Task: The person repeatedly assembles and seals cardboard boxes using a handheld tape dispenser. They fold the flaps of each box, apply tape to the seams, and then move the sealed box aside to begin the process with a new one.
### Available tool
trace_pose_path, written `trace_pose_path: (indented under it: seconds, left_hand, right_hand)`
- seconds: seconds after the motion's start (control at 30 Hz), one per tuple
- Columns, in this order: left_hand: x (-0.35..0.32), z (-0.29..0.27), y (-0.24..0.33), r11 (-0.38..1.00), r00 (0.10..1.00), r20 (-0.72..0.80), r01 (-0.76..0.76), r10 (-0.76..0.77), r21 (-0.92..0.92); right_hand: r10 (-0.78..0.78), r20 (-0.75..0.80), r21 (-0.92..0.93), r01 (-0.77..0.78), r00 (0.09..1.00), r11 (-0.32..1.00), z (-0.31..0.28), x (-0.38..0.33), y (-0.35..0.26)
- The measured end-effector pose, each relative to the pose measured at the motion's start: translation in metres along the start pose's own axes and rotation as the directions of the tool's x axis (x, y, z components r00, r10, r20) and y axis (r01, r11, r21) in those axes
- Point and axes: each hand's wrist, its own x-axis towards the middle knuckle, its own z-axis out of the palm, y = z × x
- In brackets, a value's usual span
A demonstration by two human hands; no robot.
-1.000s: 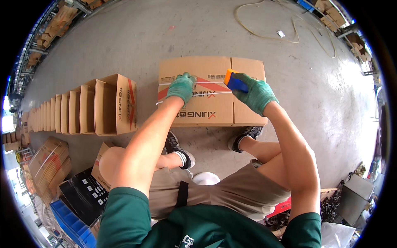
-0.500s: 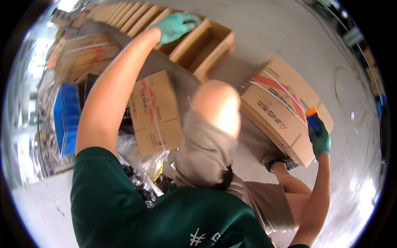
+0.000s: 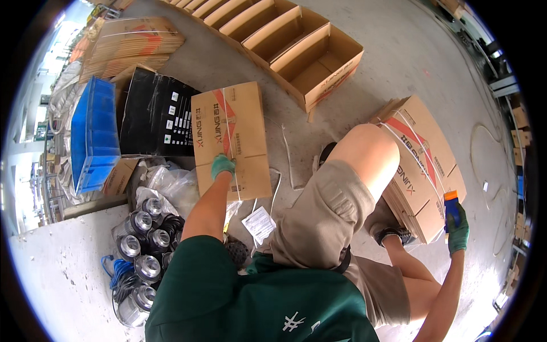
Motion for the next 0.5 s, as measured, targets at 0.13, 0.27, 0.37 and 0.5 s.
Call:
trace_pose_path:
  seconds: [0.13,0.27,0.37,0.5]
  left_hand:
    - [0.003,-0.024,0.022,0.998,0.985,0.17,-0.009,-0.003,0.067]
    - [0.038,0.003,0.005,0.995,0.987,0.161,-0.018,0.002,0.098]
    - [0.048,0.013,0.017,0.989,0.98,0.2,-0.029,0.0,0.142]
    - [0.07,0.041,-0.052,0.877,0.949,0.261,0.274,-0.179,-0.396]
  right_hand:
    - [0.035,-0.002,-0.007,-0.035,0.999,0.999,-0.012,-0.004,-0.021]
    - [0.047,-0.01,0.028,-0.046,0.999,0.999,-0.008,-0.008,-0.031]
    - [0.027,-0.06,-0.068,-0.031,0.998,0.997,-0.014,-0.02,-0.031]
    - [0.033,0.005,-0.024,-0.033,0.999,0.999,-0.004,-0.007,-0.032]
